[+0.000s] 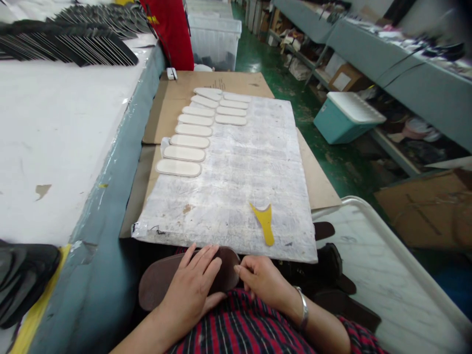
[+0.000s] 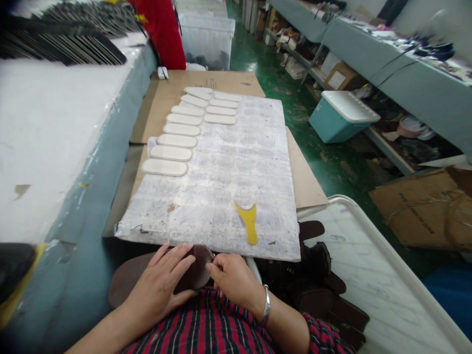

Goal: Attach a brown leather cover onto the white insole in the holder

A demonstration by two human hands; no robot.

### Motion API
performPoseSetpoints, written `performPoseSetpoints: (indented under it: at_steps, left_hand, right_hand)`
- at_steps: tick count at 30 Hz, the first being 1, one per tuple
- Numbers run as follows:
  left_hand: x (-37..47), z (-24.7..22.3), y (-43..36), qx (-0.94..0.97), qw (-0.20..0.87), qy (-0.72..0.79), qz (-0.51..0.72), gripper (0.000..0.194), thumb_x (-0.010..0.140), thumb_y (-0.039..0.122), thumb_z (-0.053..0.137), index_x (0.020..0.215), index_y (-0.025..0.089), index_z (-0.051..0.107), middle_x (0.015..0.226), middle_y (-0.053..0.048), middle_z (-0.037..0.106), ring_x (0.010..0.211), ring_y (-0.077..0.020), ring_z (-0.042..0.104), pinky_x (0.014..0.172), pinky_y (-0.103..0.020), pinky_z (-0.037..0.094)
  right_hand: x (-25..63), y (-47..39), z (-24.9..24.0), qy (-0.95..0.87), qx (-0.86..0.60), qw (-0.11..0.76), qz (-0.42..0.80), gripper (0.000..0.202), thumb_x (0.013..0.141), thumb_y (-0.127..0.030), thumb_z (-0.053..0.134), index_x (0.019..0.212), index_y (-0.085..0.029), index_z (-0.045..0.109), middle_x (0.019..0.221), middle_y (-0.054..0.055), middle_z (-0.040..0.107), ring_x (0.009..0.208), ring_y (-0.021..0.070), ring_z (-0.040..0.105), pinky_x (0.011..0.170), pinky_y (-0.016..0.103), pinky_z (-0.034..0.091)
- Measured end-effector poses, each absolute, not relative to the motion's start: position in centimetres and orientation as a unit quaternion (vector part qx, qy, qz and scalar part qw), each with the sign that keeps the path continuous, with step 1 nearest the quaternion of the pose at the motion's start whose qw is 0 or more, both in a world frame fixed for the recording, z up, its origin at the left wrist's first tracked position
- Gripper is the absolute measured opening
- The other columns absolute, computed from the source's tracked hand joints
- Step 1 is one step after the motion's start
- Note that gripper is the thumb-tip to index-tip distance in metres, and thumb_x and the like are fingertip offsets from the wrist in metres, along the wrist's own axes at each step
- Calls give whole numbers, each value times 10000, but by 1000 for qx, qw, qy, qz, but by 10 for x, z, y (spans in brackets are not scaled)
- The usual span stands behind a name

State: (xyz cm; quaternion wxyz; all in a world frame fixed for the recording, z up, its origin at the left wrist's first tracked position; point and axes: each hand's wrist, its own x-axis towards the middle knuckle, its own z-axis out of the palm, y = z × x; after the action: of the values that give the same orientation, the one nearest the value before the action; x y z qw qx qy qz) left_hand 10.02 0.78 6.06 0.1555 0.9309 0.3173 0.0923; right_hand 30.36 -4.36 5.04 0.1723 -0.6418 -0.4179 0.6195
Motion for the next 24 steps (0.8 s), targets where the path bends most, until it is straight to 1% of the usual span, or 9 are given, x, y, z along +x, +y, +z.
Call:
performPoseSetpoints:
  at_steps: [3, 5, 9, 13, 15, 17, 20, 22, 24]
  left_hand:
    - [100, 60, 7, 931, 159, 322, 65, 516, 736, 341, 727, 1209, 216, 565, 1327, -132, 522, 1210, -307, 490, 1060, -564, 308]
    - [100, 60, 7, 930, 158, 329, 46, 526, 736, 341, 732, 1229, 244, 575, 1341, -132, 508, 1225, -313, 475, 1063, -571, 300]
    - [98, 60, 8, 938, 135, 320, 8, 591, 714, 360, 756, 1263, 255, 564, 1359, -156, 487, 1243, -325, 459, 1039, -597, 314]
    - [97, 60, 9, 938, 136, 318, -24, 685, 676, 403, 781, 1300, 262, 536, 1379, -175, 460, 1256, -336, 446, 1024, -609, 320]
    - [96, 59, 9, 936, 146, 320, -32, 728, 669, 435, 777, 1326, 275, 509, 1410, -175, 423, 1283, -344, 412, 1028, -615, 309]
    - [95, 57, 9, 935, 154, 318, -33, 669, 727, 442, 726, 1338, 304, 492, 1444, -153, 385, 1316, -338, 372, 1033, -621, 298]
    - [93, 54, 7, 935, 151, 321, -20, 438, 865, 355, 577, 1300, 351, 524, 1462, -107, 369, 1340, -313, 343, 1030, -620, 304]
    - [94, 53, 6, 934, 141, 327, -5, 362, 900, 289, 516, 1250, 363, 569, 1459, -94, 372, 1350, -306, 326, 1032, -616, 301]
    - [97, 55, 5, 934, 132, 332, 9, 339, 897, 249, 518, 1201, 370, 608, 1454, -84, 376, 1356, -312, 309, 1037, -620, 285]
  right_hand:
    - [304, -40, 49, -395, -630, 186, 642, 306, 876, -378, 461, 659, -168, 514, 507, -33, 554, 374, 53, 477, 370, 165, 322]
    - [308, -39, 45, -363, -627, 203, 658, 320, 886, -392, 441, 673, -165, 516, 496, -42, 542, 349, 49, 459, 349, 163, 306]
    - [319, -45, 31, -317, -645, 251, 648, 368, 900, -418, 388, 673, -157, 513, 444, -59, 496, 307, 43, 410, 327, 156, 285]
    - [323, -58, 26, -323, -645, 271, 637, 334, 876, -416, 429, 701, -149, 525, 461, -64, 500, 326, 38, 416, 344, 151, 292]
    - [320, -64, 28, -333, -640, 270, 637, 311, 864, -407, 452, 702, -152, 527, 477, -65, 504, 341, 35, 421, 356, 150, 297]
    - [315, -68, 30, -343, -628, 274, 643, 292, 859, -392, 463, 694, -157, 519, 491, -65, 505, 357, 32, 426, 369, 150, 303]
    - [308, -72, 31, -354, -610, 280, 652, 274, 853, -384, 476, 699, -162, 521, 508, -62, 511, 373, 34, 438, 378, 152, 309]
    - [305, -72, 30, -360, -605, 284, 650, 269, 849, -385, 486, 706, -161, 530, 510, -60, 517, 378, 39, 447, 380, 158, 319]
    - [302, -72, 30, -370, -604, 288, 645, 276, 846, -388, 494, 696, -160, 531, 504, -58, 520, 380, 44, 456, 382, 162, 326]
